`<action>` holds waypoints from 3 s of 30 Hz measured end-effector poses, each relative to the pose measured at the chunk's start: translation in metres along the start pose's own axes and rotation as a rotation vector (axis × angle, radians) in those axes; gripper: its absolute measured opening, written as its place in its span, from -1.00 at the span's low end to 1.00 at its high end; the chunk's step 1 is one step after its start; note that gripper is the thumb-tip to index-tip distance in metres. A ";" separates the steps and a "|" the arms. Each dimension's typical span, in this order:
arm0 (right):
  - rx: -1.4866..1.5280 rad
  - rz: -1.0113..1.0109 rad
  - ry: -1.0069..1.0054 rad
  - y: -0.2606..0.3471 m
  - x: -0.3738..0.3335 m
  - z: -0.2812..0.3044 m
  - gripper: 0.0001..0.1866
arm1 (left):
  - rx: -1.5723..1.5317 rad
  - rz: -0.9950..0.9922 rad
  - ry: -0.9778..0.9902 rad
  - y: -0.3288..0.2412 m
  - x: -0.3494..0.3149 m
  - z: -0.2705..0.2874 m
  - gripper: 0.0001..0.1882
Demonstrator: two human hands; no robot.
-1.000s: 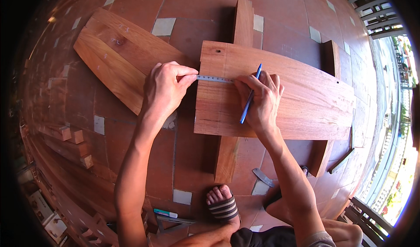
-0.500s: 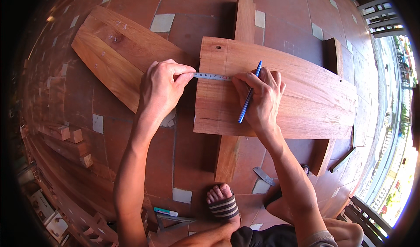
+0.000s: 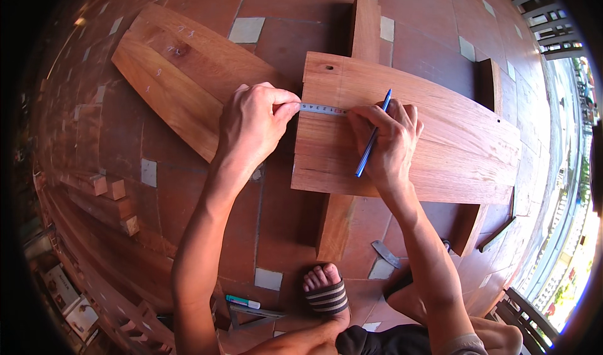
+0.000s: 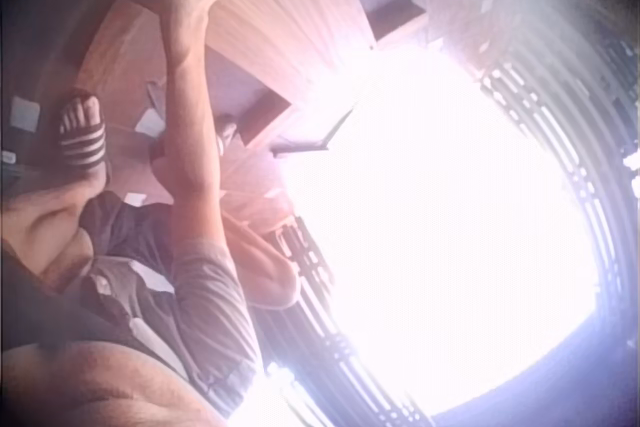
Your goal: The person measures and marks a wooden plank using a tape measure, pencil, and square. They repeatedly measure lengths, mark points, and draw lines to prepare the wood for cutting.
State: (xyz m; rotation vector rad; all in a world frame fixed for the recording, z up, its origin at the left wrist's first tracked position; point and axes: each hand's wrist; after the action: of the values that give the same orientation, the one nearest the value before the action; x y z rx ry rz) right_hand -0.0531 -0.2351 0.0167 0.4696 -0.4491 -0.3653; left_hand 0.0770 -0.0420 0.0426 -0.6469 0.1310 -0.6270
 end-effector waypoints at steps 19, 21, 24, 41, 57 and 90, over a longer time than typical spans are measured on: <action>-0.014 0.035 -0.039 -0.006 -0.001 -0.004 -0.88 | -0.018 -0.018 0.038 0.002 0.002 0.000 -0.87; 0.017 0.001 -0.011 -0.004 -0.001 -0.003 -0.88 | -0.007 -0.015 0.048 0.002 0.003 0.001 -0.87; 0.034 -0.009 -0.006 -0.003 -0.001 -0.002 -0.87 | -0.010 -0.012 0.047 0.003 0.003 0.000 -0.87; -0.022 -0.016 0.024 0.001 -0.003 0.003 -0.94 | -0.063 -0.108 0.054 0.011 0.004 -0.001 -0.89; -0.369 0.147 0.285 -0.214 0.040 0.357 -0.70 | -0.179 0.379 0.034 0.048 -0.172 0.034 -0.84; 1.584 -0.573 -0.098 -0.229 0.011 0.362 -0.77 | -0.300 -0.283 0.719 -0.422 0.089 -0.054 0.11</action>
State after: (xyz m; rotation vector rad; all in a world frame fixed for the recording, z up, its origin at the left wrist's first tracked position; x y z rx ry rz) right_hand -0.2741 -0.5569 0.1932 2.1559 -0.6402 -0.5326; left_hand -0.0804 -0.3841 0.2593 -0.7090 0.8261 -1.1090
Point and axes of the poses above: each hand's wrist, its own x-axis towards the middle knuckle, its own z-axis out of the back of the hand, y = z × x, and after that the axes turned 2 degrees about -z, right-handed
